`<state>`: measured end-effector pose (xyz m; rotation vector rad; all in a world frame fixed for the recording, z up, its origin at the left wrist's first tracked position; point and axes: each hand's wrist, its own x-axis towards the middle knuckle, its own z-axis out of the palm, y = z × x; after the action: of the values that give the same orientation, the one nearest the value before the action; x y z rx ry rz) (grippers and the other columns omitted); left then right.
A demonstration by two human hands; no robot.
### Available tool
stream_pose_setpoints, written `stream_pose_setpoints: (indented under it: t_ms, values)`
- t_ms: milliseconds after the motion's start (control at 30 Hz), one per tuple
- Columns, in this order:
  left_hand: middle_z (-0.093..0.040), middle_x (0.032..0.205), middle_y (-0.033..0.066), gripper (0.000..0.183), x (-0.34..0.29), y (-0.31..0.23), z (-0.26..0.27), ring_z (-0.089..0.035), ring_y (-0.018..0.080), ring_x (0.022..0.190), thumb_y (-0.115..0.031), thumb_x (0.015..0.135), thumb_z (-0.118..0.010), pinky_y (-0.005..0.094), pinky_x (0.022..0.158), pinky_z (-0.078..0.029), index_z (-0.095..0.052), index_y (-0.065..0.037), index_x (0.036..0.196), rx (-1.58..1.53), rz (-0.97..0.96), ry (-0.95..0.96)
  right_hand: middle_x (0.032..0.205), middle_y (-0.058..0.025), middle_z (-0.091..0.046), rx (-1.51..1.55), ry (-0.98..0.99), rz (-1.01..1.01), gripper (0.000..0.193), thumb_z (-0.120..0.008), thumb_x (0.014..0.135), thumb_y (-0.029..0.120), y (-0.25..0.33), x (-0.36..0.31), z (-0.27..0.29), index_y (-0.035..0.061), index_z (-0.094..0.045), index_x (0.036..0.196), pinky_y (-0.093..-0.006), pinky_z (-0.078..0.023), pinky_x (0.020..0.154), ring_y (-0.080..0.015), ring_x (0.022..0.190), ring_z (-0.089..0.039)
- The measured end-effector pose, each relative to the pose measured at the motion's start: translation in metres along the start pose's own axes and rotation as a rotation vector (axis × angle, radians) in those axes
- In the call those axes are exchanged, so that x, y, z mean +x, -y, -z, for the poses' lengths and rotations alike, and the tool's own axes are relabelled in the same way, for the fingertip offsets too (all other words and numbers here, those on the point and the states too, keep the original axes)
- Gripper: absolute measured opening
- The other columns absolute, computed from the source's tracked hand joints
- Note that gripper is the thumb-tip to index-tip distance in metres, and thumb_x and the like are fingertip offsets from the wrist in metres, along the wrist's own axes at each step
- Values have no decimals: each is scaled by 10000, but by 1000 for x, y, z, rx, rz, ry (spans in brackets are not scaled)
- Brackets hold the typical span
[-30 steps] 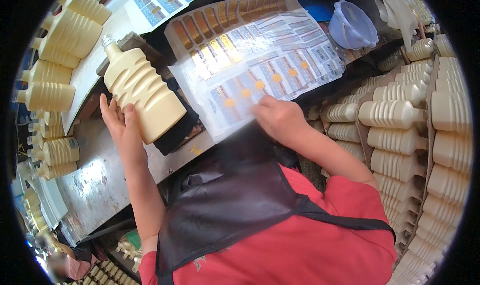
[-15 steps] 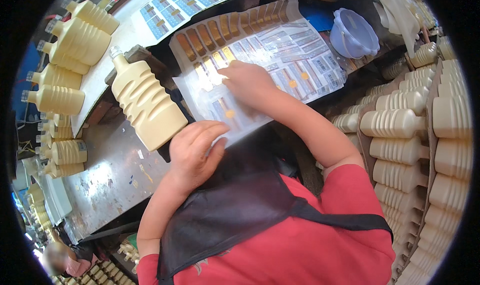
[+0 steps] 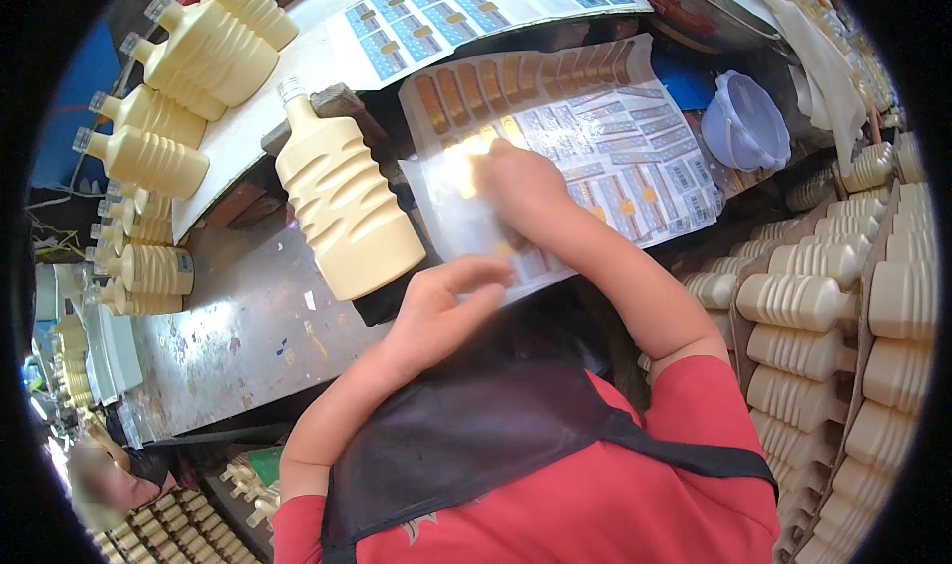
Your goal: The person applies adhesive labels to cream-colored plastic bottles. They pick up each bottle, align and smooth a label onto the body, then place the labeled bottle aside. The process repeats with multiple bottles on a metal workbench.
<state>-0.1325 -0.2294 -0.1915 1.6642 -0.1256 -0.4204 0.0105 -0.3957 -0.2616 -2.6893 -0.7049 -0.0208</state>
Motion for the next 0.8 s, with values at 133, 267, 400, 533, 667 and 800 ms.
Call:
stream_pose_setpoints:
  t_ms: [133, 267, 400, 533, 667, 800]
  values:
    - [-690, 1241, 128, 379, 4, -2, 3, -638, 184, 1174, -142, 1016, -605, 336, 1059, -473, -595, 18, 1359, -146, 86, 49, 1012, -128, -657, -76, 124, -14, 234, -654, 904, 206, 20, 8, 2, 142, -767, 1098, -453, -556, 775, -331, 920, -691]
    - [-539, 1420, 159, 579, 16, 5, -5, -527, 220, 1313, -220, 1066, -547, 356, 1128, -410, -341, 19, 1552, -409, 110, -52, 1086, -141, -681, -6, 127, -41, 204, -626, 903, 214, 21, 5, 7, 154, -782, 1021, -460, -560, 798, -333, 955, -709]
    - [-495, 1412, 142, 667, 30, 6, -7, -515, 205, 1257, -329, 1096, -507, 336, 1089, -422, -230, 41, 1576, -552, 168, -144, 1052, -127, -672, 85, 76, -40, 204, -640, 890, 235, 21, 2, 9, 168, -795, 1005, -453, -559, 809, -334, 931, -700]
    - [-481, 1396, 133, 709, 43, 9, -17, -506, 208, 1209, -417, 1086, -499, 364, 1057, -435, -251, 35, 1573, -646, 190, -267, 1040, -135, -667, 163, 30, -66, 197, -645, 885, 244, 23, 1, 9, 152, -799, 966, -451, -554, 826, -352, 942, -687]
    - [-483, 1386, 125, 584, 61, 17, -17, -528, 251, 1225, -441, 1068, -531, 413, 1092, -426, -440, 12, 1426, -772, 276, -388, 939, -154, -714, 236, -58, -5, 189, -648, 903, 250, 10, 2, 4, 123, -783, 942, -464, -559, 787, -370, 876, -702]
    - [-533, 1249, 82, 601, 80, 30, -11, -499, 202, 991, -518, 1048, -554, 392, 936, -441, -506, -16, 1376, -858, 412, -424, 829, -164, -732, 376, -26, -31, 173, -644, 921, 221, 8, 3, 37, 100, -756, 974, -453, -564, 733, -372, 790, -717]
